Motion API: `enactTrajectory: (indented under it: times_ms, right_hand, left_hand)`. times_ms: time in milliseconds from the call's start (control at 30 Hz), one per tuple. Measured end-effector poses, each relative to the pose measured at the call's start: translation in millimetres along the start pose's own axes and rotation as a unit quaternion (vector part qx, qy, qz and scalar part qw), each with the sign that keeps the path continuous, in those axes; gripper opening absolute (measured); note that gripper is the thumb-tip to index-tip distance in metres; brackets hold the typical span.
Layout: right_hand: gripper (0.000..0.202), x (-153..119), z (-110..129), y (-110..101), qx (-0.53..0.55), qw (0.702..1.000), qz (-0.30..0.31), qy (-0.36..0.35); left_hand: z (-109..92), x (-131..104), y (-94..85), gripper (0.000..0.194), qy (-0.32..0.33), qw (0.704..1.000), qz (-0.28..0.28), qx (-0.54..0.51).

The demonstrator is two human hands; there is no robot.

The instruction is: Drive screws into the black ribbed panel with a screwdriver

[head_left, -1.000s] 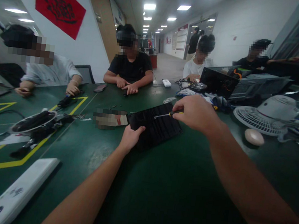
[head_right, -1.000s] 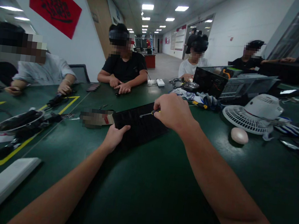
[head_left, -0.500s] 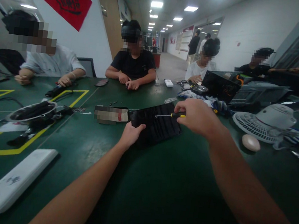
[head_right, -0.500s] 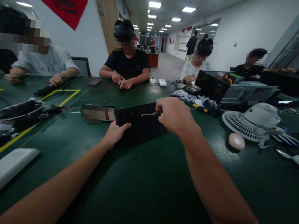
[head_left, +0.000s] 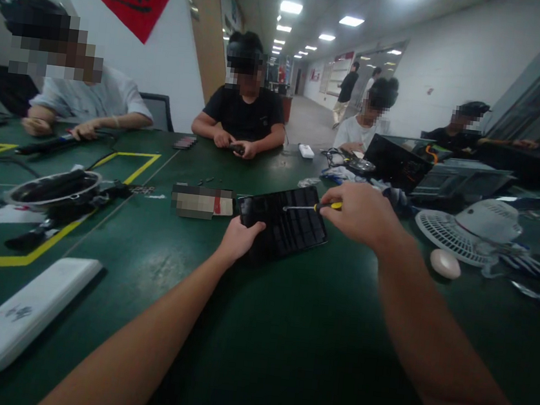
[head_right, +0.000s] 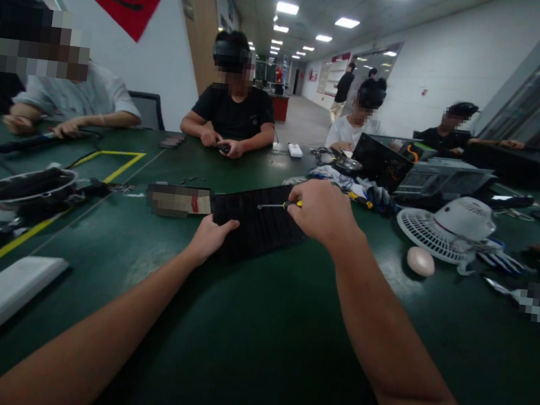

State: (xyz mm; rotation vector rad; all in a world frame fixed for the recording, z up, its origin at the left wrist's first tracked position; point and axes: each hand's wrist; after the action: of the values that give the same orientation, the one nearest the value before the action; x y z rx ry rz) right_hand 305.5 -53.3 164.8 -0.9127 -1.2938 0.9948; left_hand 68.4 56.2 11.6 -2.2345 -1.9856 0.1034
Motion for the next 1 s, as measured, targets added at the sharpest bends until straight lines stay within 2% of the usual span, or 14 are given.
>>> enactTrajectory:
  times_ms: [200,367,600,767,1000]
  right_hand:
    - [0.02,2.8,-1.4,2.1,0.035,0.999,0.016,-0.013]
    - [0.029,3.5,-4.9,4.5,0.031,0.999,0.001,-0.022]
    - [0.024,3.4,-5.1,6.3,0.04,0.999,-0.021,-0.005]
    - [0.021,3.6,-4.2,3.9,0.044,0.999,-0.009,0.015]
    - [0.019,3.4,-4.8,3.9,0.038,0.999,-0.01,0.007]
  left_hand:
    - [2.2,1.2,-3.2,0.034,-0.013,1.0,-0.005,0.009]
    - [4.9,3.2,-3.5,0.039,-0.01,1.0,-0.004,0.003]
    - [7.1,3.3,0.6,0.04,-0.012,1.0,-0.012,-0.016]
    - [7.8,2.8,0.9,0.038,-0.001,1.0,-0.006,-0.015]
    - [8.8,3.4,1.0,0.039,-0.002,1.0,-0.013,-0.014]
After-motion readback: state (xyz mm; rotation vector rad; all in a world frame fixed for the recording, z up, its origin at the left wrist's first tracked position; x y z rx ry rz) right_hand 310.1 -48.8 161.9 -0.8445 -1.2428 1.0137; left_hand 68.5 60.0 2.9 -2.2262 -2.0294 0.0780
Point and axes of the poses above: each hand's wrist, its own x-axis towards the middle knuckle, its own y-axis out of the palm, z = x × y, and after that the axes turned 1 degree about x, right-handed
